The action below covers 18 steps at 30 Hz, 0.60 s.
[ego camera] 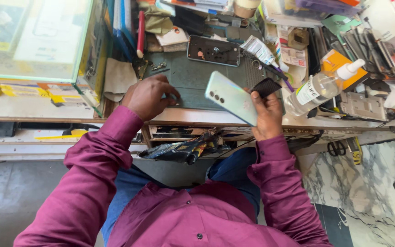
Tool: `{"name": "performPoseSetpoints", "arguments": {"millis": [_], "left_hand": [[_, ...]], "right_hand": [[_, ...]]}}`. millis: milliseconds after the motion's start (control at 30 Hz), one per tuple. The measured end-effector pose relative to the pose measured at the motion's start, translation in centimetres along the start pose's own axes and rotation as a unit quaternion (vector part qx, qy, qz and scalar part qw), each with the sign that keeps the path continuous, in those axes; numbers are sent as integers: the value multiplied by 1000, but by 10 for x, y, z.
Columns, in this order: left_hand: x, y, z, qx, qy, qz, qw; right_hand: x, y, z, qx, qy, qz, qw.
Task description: The person removes a SIM card from a smartphone, then uses a prying tool to separate the back cover from the phone body. The back cover is placed on the workbench, and the person continues to manipulate the phone's internal components.
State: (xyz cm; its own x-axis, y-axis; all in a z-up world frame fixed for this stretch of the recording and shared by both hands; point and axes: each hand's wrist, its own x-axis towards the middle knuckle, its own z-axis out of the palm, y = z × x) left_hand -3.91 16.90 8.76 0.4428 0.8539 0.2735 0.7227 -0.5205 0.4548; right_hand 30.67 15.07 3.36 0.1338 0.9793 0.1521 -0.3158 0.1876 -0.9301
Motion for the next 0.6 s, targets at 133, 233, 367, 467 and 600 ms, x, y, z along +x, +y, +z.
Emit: {"name": "performPoseSetpoints", "arguments": {"millis": [133,233,367,467,600], "left_hand": [[6,3,-7,22,-43,3,999],[10,2,-6,38,-57,19,997],[11,-3,-1,44,-58,-1,997],[12,-8,3,45,-6,-50,998],[8,-13,4,55,55,-87,993]], "right_hand": [[-4,2,4,2,-2,-6,1000],[-8,3,5,15,-10,-5,1000],[-11,1,6,23,-10,1,1000],[-14,1,8,39,-10,0,999],[-20,2,12,19,-4,1,1000]]}}
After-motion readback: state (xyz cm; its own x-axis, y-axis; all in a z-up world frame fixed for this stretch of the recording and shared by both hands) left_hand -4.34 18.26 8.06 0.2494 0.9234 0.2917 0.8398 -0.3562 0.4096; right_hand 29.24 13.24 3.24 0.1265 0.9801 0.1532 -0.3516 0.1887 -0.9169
